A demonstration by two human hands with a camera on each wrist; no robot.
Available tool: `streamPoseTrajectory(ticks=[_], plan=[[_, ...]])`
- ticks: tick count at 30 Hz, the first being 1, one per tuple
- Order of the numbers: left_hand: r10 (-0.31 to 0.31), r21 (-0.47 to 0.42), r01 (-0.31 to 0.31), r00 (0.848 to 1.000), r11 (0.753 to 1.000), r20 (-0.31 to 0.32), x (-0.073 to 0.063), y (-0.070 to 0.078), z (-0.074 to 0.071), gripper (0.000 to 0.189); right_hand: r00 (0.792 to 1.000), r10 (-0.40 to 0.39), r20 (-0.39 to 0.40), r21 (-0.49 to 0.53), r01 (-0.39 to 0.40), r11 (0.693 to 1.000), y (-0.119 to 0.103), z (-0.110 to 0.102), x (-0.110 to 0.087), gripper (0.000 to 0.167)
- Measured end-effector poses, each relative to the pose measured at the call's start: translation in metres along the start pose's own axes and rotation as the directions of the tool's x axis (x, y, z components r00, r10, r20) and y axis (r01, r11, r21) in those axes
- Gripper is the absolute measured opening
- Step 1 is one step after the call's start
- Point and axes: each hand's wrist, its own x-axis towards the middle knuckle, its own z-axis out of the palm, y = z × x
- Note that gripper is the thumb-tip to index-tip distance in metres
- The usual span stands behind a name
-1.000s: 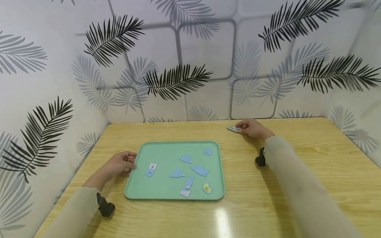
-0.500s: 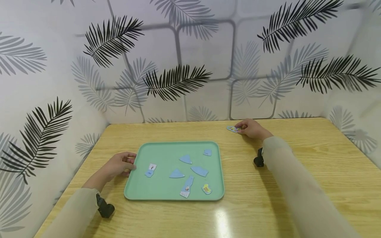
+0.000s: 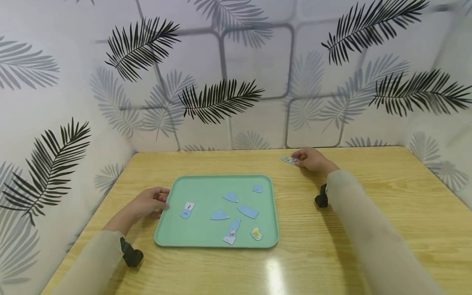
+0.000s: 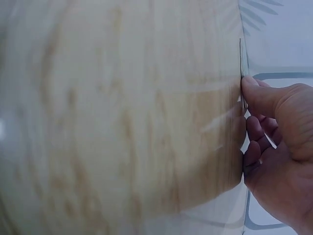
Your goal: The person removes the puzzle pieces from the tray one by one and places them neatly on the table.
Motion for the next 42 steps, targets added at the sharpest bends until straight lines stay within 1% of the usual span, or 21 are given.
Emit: streamPoseTrajectory(ticks=[4, 12, 16, 23, 31, 35, 42], plan=[[0.015, 0.017, -0.015, 1.000, 1.000, 0.010, 0.002, 0.002, 0.000, 0.052, 1.000, 0.027, -0.003, 0.019, -0.027, 0.999, -0.001, -0.001, -0.004, 0.037], [0.007, 0.009, -0.007, 1.000, 1.000, -0.005, 0.001, 0.000, 0.002, 0.051, 0.995, 0.102, -0.005, 0.104, -0.101, 0.989, -0.001, -0.002, -0.007, 0.046], [0.000, 0.004, 0.000, 1.000, 1.000, -0.007, 0.000, -0.001, 0.002, 0.051, 0.994, 0.110, -0.012, 0.138, -0.107, 0.985, -0.001, -0.004, -0.011, 0.049], [0.008, -0.004, -0.008, 1.000, 1.000, -0.004, 0.001, -0.002, 0.001, 0.051, 0.994, 0.101, -0.043, 0.177, -0.092, 0.980, -0.003, -0.001, -0.021, 0.051], [0.000, -0.002, 0.000, 1.000, 1.000, -0.002, 0.000, -0.002, 0.002, 0.051, 0.994, 0.097, -0.055, 0.239, -0.081, 0.968, -0.015, 0.007, -0.034, 0.052], [0.003, -0.005, -0.003, 1.000, 1.000, -0.002, 0.000, -0.002, 0.002, 0.052, 0.994, 0.092, -0.056, 0.281, -0.073, 0.957, -0.023, 0.014, -0.041, 0.051], [-0.002, -0.003, 0.002, 1.000, 1.000, -0.005, 0.001, -0.002, 0.002, 0.052, 0.995, 0.058, -0.084, 0.363, -0.023, 0.931, -0.039, 0.027, -0.050, 0.049]])
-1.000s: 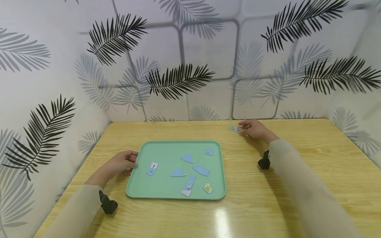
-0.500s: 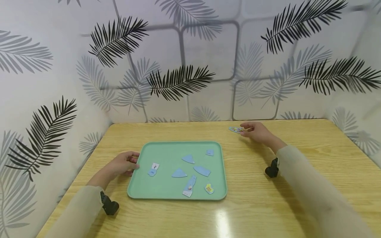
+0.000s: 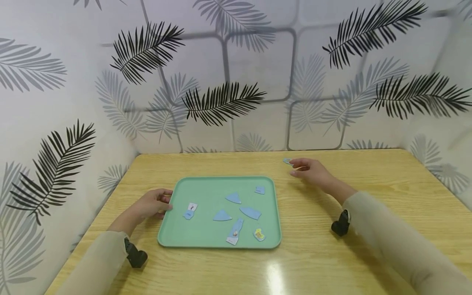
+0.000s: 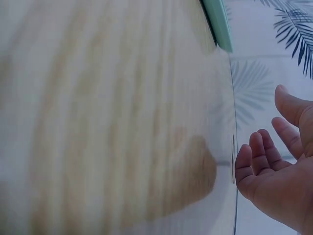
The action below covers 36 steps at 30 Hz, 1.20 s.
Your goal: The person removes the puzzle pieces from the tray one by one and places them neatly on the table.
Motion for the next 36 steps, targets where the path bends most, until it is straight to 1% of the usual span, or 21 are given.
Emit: streamPoseTrajectory(ticks=[6, 13, 17, 21, 24, 29, 32, 34, 36], plan=[[0.004, 0.001, -0.004, 1.000, 1.000, 0.002, 0.000, 0.000, 0.000, 0.052, 0.999, -0.017, 0.043, 0.031, 0.016, 0.999, -0.007, 0.014, -0.009, 0.050], [0.016, 0.002, -0.016, 1.000, 1.000, 0.000, -0.001, 0.000, 0.000, 0.051, 0.995, -0.059, 0.077, 0.067, 0.054, 0.996, -0.014, 0.032, -0.013, 0.048], [0.015, 0.000, -0.015, 1.000, 1.000, -0.001, -0.001, 0.000, 0.000, 0.051, 0.995, -0.036, 0.098, 0.090, 0.027, 0.996, -0.018, 0.042, -0.013, 0.046], [0.015, 0.004, -0.015, 1.000, 1.000, -0.001, -0.001, 0.000, 0.000, 0.051, 0.992, -0.030, 0.120, 0.090, 0.019, 0.996, -0.021, 0.050, -0.015, 0.045], [0.015, 0.006, -0.015, 1.000, 1.000, 0.001, -0.001, -0.001, 0.001, 0.051, 0.990, -0.058, 0.132, 0.079, 0.048, 0.996, -0.024, 0.055, -0.015, 0.044], [0.018, 0.006, -0.018, 1.000, 1.000, 0.004, -0.001, -0.001, 0.000, 0.052, 0.986, -0.080, 0.146, 0.043, 0.074, 0.996, -0.026, 0.061, -0.012, 0.042], [0.024, -0.005, -0.024, 1.000, 1.000, 0.006, -0.001, -0.001, 0.000, 0.052, 0.984, -0.077, 0.159, 0.027, 0.073, 0.997, -0.027, 0.064, -0.010, 0.041], [0.026, -0.009, -0.026, 1.000, 1.000, 0.007, -0.001, -0.001, 0.000, 0.052, 0.983, -0.074, 0.168, 0.016, 0.072, 0.997, -0.035, 0.066, -0.013, 0.040], [0.025, -0.013, -0.025, 1.000, 1.000, 0.007, -0.001, -0.001, 0.000, 0.052, 0.984, -0.067, 0.167, 0.006, 0.067, 0.998, -0.035, 0.069, -0.012, 0.039]])
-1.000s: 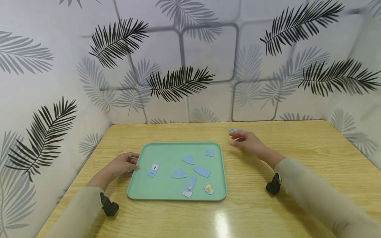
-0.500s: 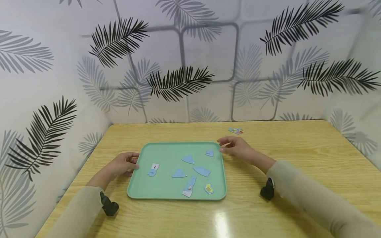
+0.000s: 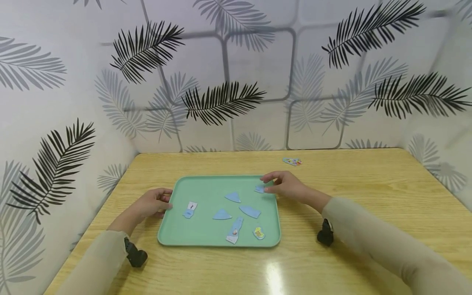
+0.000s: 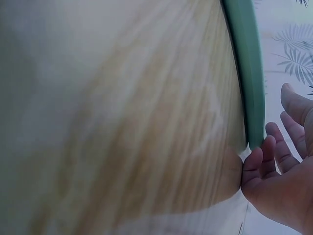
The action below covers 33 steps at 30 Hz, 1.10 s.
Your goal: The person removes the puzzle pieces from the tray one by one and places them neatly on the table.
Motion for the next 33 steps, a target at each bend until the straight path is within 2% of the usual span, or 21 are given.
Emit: streamPoseTrajectory(ticks=[8, 15, 21, 27, 33], plan=[[-0.008, -0.004, 0.008, 1.000, 1.000, -0.001, 0.002, -0.001, 0.000, 0.052, 0.999, 0.014, -0.048, -0.098, -0.018, 0.995, 0.008, 0.008, 0.011, 0.040], [-0.010, -0.007, 0.010, 1.000, 1.000, -0.005, 0.003, -0.001, 0.000, 0.051, 0.999, -0.001, -0.038, -0.208, -0.007, 0.978, 0.004, 0.012, 0.013, 0.042], [-0.007, 0.004, 0.007, 1.000, 1.000, -0.007, 0.002, -0.001, 0.001, 0.051, 0.998, 0.039, -0.054, -0.267, -0.052, 0.962, 0.001, 0.017, 0.014, 0.044], [-0.022, 0.004, 0.022, 1.000, 1.000, -0.015, 0.002, 0.000, 0.002, 0.051, 0.995, 0.076, -0.070, -0.310, -0.094, 0.946, 0.000, 0.020, 0.016, 0.042], [-0.023, 0.006, 0.023, 1.000, 1.000, -0.011, 0.000, 0.001, 0.003, 0.052, 0.994, 0.091, -0.067, -0.300, -0.107, 0.948, -0.004, 0.021, 0.015, 0.038]])
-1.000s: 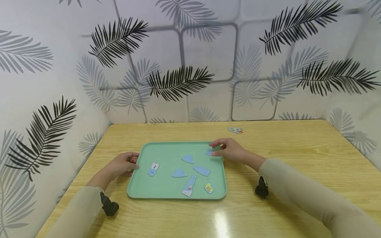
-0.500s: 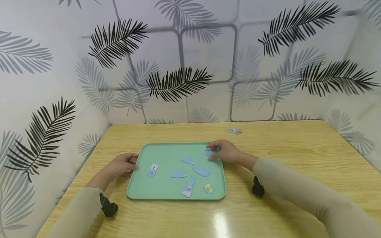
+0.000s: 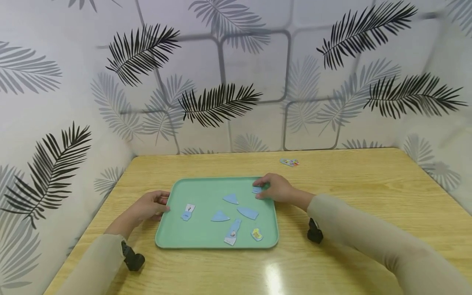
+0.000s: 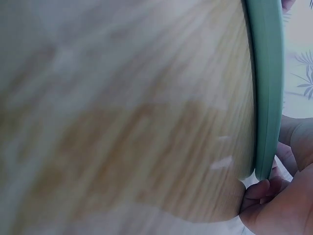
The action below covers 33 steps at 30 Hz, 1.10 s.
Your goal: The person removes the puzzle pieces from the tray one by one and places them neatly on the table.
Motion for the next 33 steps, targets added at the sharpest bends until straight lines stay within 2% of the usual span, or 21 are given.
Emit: streamPoseTrajectory(ticks=[7, 18, 23, 33], plan=[[-0.010, 0.004, 0.010, 1.000, 1.000, -0.003, -0.003, -0.003, -0.001, 0.051, 1.000, 0.016, 0.010, 0.004, -0.016, 1.000, -0.003, 0.003, 0.000, 0.033], [0.010, 0.002, -0.010, 1.000, 1.000, 0.008, -0.001, -0.004, -0.003, 0.051, 1.000, -0.001, 0.006, -0.018, 0.001, 1.000, -0.002, 0.003, 0.003, 0.031], [0.002, -0.010, -0.002, 1.000, 1.000, 0.002, -0.001, -0.003, -0.003, 0.051, 1.000, -0.010, 0.012, -0.017, 0.010, 1.000, -0.004, 0.000, 0.000, 0.030], [0.003, 0.001, -0.003, 1.000, 1.000, 0.006, -0.001, 0.001, -0.001, 0.051, 0.996, -0.082, 0.030, 0.028, 0.081, 0.996, 0.003, -0.010, -0.002, 0.029]])
